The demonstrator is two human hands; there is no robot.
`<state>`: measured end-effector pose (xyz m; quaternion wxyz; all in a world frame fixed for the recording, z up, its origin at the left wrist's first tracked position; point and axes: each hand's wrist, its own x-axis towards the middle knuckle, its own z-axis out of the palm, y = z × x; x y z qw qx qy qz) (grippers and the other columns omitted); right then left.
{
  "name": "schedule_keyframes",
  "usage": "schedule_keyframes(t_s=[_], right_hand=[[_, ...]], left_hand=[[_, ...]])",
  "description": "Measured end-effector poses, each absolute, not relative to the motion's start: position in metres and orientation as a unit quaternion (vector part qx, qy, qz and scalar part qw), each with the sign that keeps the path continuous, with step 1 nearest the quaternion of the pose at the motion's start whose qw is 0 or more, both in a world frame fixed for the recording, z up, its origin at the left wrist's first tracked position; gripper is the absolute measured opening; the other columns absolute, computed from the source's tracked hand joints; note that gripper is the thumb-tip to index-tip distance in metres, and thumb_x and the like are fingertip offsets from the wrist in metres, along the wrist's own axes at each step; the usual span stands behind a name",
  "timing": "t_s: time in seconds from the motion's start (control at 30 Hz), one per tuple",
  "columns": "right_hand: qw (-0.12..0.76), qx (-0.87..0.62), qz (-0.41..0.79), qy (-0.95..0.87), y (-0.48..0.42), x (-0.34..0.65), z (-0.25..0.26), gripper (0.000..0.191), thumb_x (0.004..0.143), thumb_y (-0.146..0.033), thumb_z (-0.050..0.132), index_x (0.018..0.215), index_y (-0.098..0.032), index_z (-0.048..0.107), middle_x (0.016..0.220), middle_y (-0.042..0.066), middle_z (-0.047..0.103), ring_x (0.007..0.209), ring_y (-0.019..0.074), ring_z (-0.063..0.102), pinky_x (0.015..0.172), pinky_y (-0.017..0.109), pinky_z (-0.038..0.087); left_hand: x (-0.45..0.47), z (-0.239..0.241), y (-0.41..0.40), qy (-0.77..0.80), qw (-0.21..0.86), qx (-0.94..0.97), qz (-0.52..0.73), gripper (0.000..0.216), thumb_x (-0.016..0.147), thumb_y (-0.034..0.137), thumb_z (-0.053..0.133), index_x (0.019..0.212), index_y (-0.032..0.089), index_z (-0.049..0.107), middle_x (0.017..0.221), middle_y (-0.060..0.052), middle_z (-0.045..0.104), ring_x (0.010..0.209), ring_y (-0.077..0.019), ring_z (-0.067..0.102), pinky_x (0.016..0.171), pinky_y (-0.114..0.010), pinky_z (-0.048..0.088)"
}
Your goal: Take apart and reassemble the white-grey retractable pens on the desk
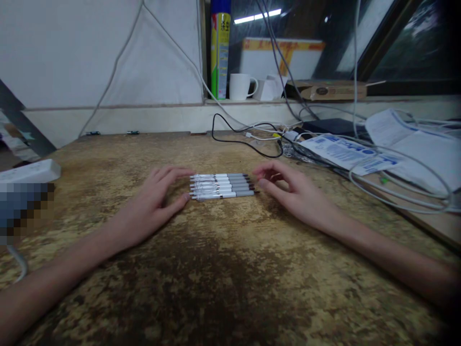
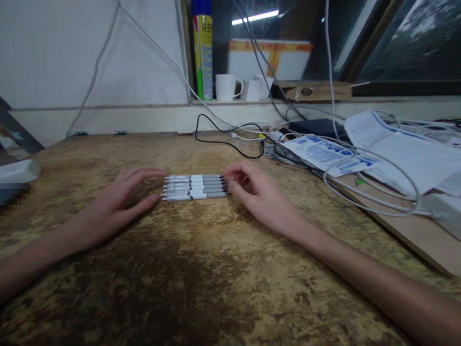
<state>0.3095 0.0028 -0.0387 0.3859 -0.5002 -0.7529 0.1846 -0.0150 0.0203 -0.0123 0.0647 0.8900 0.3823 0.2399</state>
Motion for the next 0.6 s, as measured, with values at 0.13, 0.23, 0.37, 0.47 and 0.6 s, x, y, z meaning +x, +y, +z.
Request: schedule_keyframes(t_s=[0.13, 0.23, 0.37, 0.47, 0.6], right_hand=[[0.379, -0.5, 0.215, -0.749, 0.0017, 0.3082, -0.0455, 0.02, 0.101, -0.036, 0.057, 0.113, -0.024, 0.067, 0.102, 0.006, 0.072, 0.094, 0.0247, 0.066, 0.076, 0.037, 0.051], [0.375, -0.495, 0.215, -0.754, 0.0038, 0.3092, -0.0475, 0.021, 0.1, -0.036, 0.058, 0.114, -0.024, 0.068, 0.105, 0.006, 0.073, 0.096, 0.0253, 0.066, 0.076, 0.037, 0.051], [0.374, -0.496, 0.205, -0.757, 0.0034, 0.3099, -0.0468, 0.019, 0.099, -0.034, 0.059, 0.111, -0.024, 0.069, 0.11, 0.007, 0.073, 0.1, 0.026, 0.066, 0.077, 0.037, 0.05], [0.372, -0.496, 0.195, -0.76, 0.001, 0.3087, -0.0447, 0.017, 0.099, -0.033, 0.058, 0.109, -0.024, 0.07, 0.108, 0.006, 0.074, 0.098, 0.0254, 0.066, 0.076, 0.036, 0.049], [0.36, -0.495, 0.19, -0.767, -0.0009, 0.3074, -0.0422, 0.017, 0.1, -0.032, 0.058, 0.108, -0.024, 0.071, 0.11, 0.006, 0.074, 0.1, 0.0262, 0.066, 0.081, 0.038, 0.05]], left_hand=[[-0.0208, -0.0045, 0.0145, 0.394, 0.074, 0.88, 0.254, 0.025, 0.104, 0.034, 0.052, 0.126, 0.028, 0.062, 0.13, -0.005, 0.065, 0.124, -0.0267, 0.058, 0.11, -0.047, 0.043], [-0.0218, -0.0026, 0.0126, 0.385, 0.071, 0.888, 0.243, 0.019, 0.104, 0.031, 0.051, 0.115, 0.026, 0.066, 0.119, -0.004, 0.069, 0.114, -0.0256, 0.062, 0.102, -0.043, 0.046], [-0.0222, -0.0059, 0.0135, 0.343, 0.081, 0.912, 0.21, 0.021, 0.105, 0.028, 0.048, 0.107, 0.024, 0.068, 0.111, -0.003, 0.071, 0.106, -0.0233, 0.064, 0.095, -0.038, 0.048], [-0.022, -0.0079, 0.0142, 0.326, 0.087, 0.921, 0.193, 0.023, 0.105, 0.027, 0.047, 0.108, 0.024, 0.069, 0.111, -0.003, 0.072, 0.106, -0.0227, 0.064, 0.095, -0.037, 0.049], [-0.0209, -0.0074, 0.0137, 0.319, 0.09, 0.926, 0.178, 0.023, 0.105, 0.026, 0.046, 0.109, 0.024, 0.069, 0.112, -0.003, 0.072, 0.11, -0.023, 0.063, 0.097, -0.037, 0.048]])
